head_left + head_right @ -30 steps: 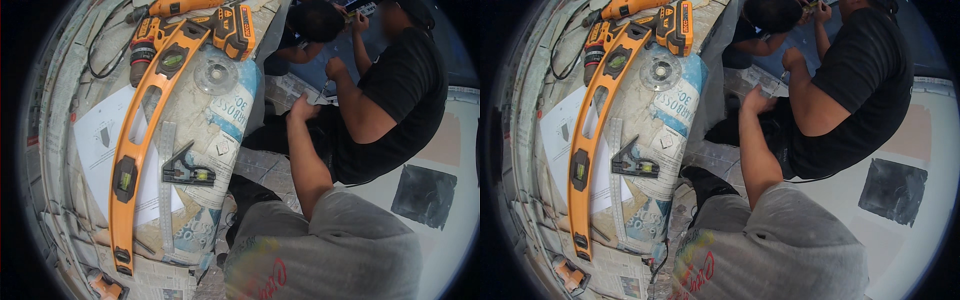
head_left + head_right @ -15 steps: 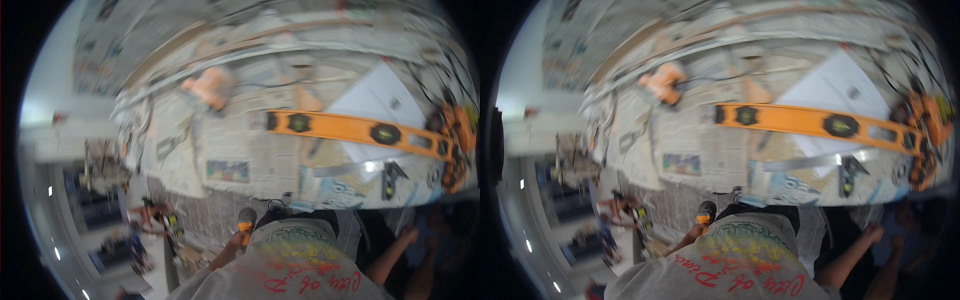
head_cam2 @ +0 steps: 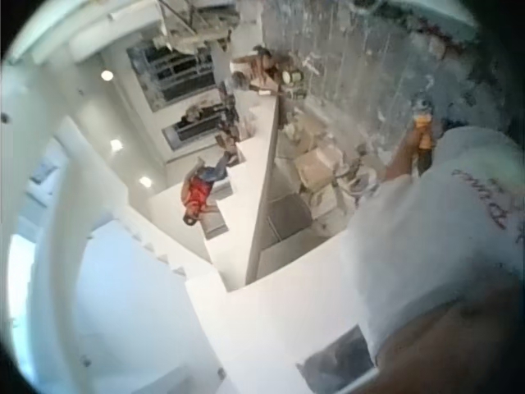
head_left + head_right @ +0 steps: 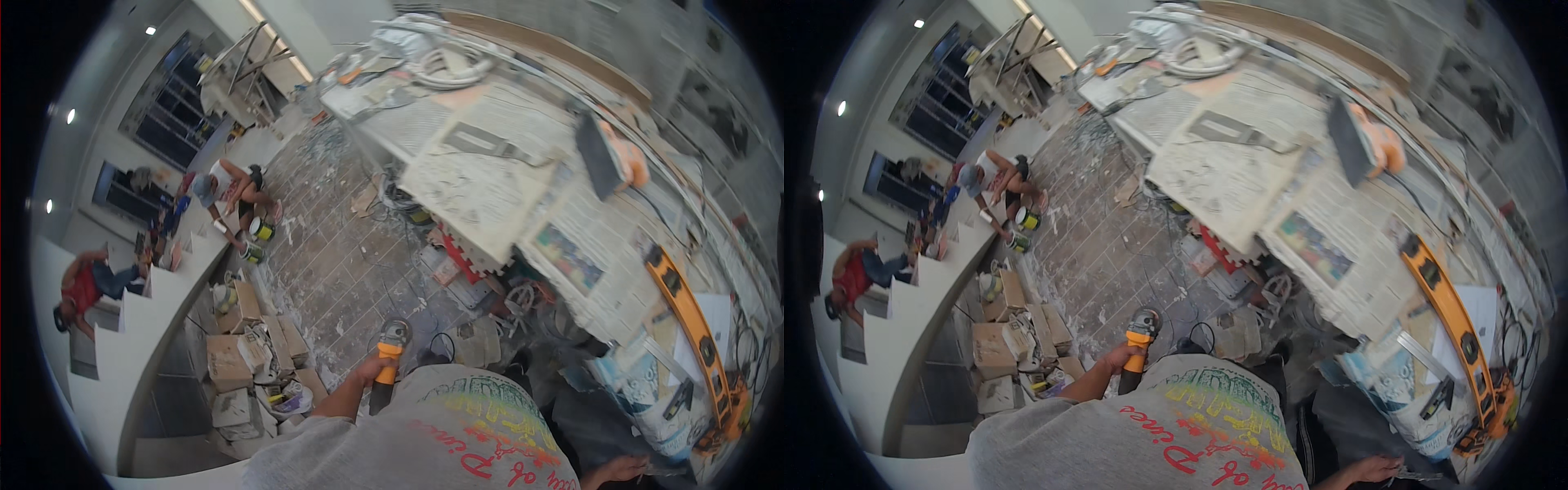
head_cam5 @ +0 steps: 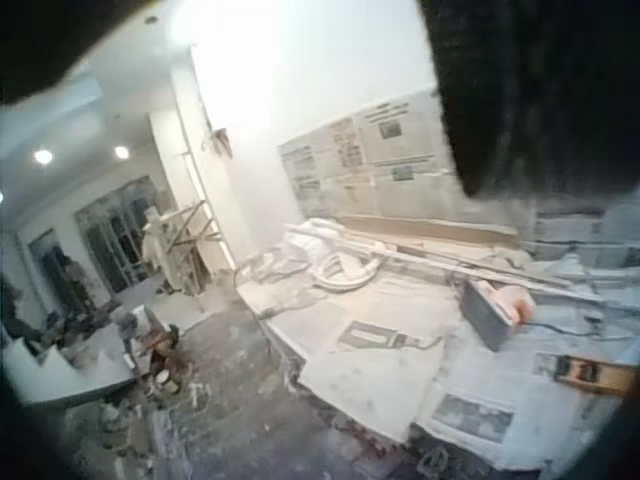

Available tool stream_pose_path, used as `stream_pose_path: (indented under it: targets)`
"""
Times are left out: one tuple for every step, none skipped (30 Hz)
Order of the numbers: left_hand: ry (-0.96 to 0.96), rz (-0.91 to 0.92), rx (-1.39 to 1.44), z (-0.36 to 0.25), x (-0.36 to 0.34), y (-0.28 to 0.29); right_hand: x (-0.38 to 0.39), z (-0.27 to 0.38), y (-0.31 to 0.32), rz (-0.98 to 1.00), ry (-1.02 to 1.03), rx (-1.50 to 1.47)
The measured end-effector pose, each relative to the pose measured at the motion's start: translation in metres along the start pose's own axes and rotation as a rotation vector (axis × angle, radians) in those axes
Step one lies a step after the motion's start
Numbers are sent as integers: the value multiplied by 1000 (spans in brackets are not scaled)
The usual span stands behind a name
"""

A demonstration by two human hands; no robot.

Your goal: Using an angle grinder to smooth or modify metal hinges.

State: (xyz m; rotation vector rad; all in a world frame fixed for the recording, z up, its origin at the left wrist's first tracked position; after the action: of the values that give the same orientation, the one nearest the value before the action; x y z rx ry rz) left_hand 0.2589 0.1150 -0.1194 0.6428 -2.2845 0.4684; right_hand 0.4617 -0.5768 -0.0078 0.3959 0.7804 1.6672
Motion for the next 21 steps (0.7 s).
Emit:
stream_pose_path:
  targets:
    - [-8,-26,12,-2,4,21,21,29,4,57,118,-40]
    - [-79,-13,87,-9,9,43,45,54,10,66,118,-70]
    - [-149,19,141,-17,16,65,75,83,12,174,196,-117]
    - [-148,-4,181,-24,23,90,112,113,13,237,339,-215]
    - [-245,15,241,-34,31,113,149,142,14,320,440,-273]
    - [-329,33,278,-43,41,130,198,168,14,352,632,-389]
    - [-406,21,374,-54,52,146,248,193,12,521,776,-445]
    - [-468,24,422,-68,64,162,298,211,14,711,871,-504]
    - [-468,8,439,-80,75,174,347,227,11,1022,805,-518]
    - [-602,74,508,-99,85,181,396,234,11,1175,756,-422]
    - [-737,141,548,-120,94,188,448,242,11,1330,741,-424]
    - [-728,138,576,-135,99,195,498,248,10,1510,692,-393]
    - [-845,244,649,-154,105,199,542,246,12,1736,552,-331]
    - [-951,328,720,-171,111,204,584,247,16,1781,622,-335]
    - [-959,324,750,-185,113,213,619,247,19,1848,636,-339]
    - [-1035,349,743,-199,116,223,642,250,21,1858,679,-317]
    - [-1108,376,719,-210,120,231,666,251,18,1844,850,-131]
    - [-1110,345,746,-220,120,243,687,250,15,1821,967,73]
    - [-1149,342,704,-232,121,255,711,252,12,1829,984,-4]
    - [-1175,322,654,-244,120,269,730,257,9,1853,1040,-68]
    - [-1180,321,647,-257,116,282,749,259,0,1841,1121,63]
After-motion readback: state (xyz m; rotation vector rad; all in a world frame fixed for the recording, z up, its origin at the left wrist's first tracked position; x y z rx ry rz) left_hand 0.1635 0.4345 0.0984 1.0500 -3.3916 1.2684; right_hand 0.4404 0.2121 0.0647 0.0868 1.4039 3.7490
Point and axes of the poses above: each hand's wrist, its own x-axis away from the middle knuckle, its own y-axis out of the back of the hand, z = x × y, the point moved 4 cm from there along -x, towards the middle knuckle, and after that the axes turned 12 degrees about -y, right-handed, at the moved point
